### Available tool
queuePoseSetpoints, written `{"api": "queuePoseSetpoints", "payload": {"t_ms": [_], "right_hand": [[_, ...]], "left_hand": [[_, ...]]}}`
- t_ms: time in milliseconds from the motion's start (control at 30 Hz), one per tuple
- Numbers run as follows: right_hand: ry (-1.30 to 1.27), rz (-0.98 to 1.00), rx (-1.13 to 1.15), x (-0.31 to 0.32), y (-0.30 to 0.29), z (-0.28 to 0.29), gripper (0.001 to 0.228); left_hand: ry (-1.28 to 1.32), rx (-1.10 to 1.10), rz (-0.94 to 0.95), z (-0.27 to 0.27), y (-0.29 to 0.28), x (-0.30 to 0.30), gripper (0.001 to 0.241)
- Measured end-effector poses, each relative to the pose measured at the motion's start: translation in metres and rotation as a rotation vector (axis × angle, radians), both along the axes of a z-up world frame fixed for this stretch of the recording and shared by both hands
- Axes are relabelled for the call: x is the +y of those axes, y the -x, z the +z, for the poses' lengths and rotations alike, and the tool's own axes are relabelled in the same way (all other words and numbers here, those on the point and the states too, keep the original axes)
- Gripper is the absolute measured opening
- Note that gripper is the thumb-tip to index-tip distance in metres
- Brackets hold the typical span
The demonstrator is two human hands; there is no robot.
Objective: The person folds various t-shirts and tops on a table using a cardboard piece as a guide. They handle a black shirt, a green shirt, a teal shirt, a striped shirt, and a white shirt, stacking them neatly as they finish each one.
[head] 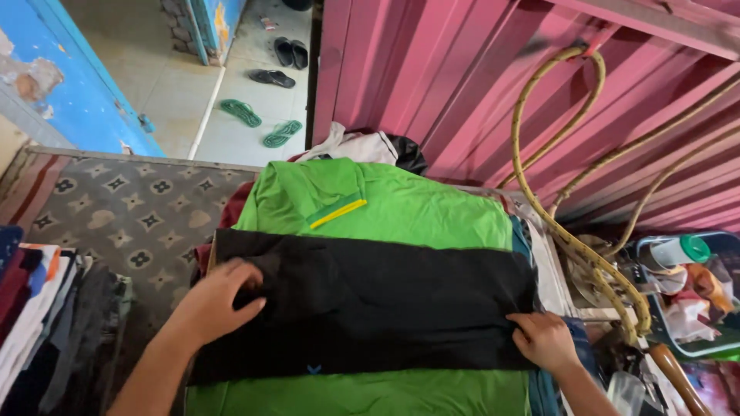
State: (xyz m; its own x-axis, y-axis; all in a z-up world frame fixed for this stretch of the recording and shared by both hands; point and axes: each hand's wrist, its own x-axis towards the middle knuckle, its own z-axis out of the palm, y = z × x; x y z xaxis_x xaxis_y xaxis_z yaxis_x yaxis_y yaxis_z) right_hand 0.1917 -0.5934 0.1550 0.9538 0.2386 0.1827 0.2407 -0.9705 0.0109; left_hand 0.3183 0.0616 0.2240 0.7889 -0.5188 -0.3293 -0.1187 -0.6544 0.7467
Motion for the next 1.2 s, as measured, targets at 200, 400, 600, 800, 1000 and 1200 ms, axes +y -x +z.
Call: {"api": "queuePoseSetpoints", "payload": {"t_ms": [200, 400, 600, 800, 1000, 1200], "right_hand": [[-0.218, -0.314, -0.114, -0.013, -0.045, -0.014, 0.015], [-0.383, -0.251, -0.143, -0.024, -0.118, -0.017, 0.065], [-0.211, -0.32, 0.166, -0.08, -0.136, -0.037, 0.058], [-0.931, -0.466, 0.422, -0.104, -0.092, -0.052, 0.062], [-0.919, -0.636, 0.383, -0.09, -0.049, -0.065, 0.059], [-0.285, -0.68, 0.156, 0.011, -0.054, 0.007, 0.056]], "left_hand": [[-0.105, -0.859, 0.113, -0.022, 0.004, -0.058, 0.092], [-0.28, -0.871, -0.036, -0.081, 0.007, -0.053, 0.091], [-0.28, -0.941, -0.14, -0.105, 0.017, -0.049, 0.071], [-0.26, -0.836, -0.07, -0.05, 0.032, -0.064, 0.086], [-0.101, -0.972, 0.044, -0.036, 0.044, -0.069, 0.067], [-0.033, -0.955, 0.021, -0.024, 0.061, -0.073, 0.062]]}}
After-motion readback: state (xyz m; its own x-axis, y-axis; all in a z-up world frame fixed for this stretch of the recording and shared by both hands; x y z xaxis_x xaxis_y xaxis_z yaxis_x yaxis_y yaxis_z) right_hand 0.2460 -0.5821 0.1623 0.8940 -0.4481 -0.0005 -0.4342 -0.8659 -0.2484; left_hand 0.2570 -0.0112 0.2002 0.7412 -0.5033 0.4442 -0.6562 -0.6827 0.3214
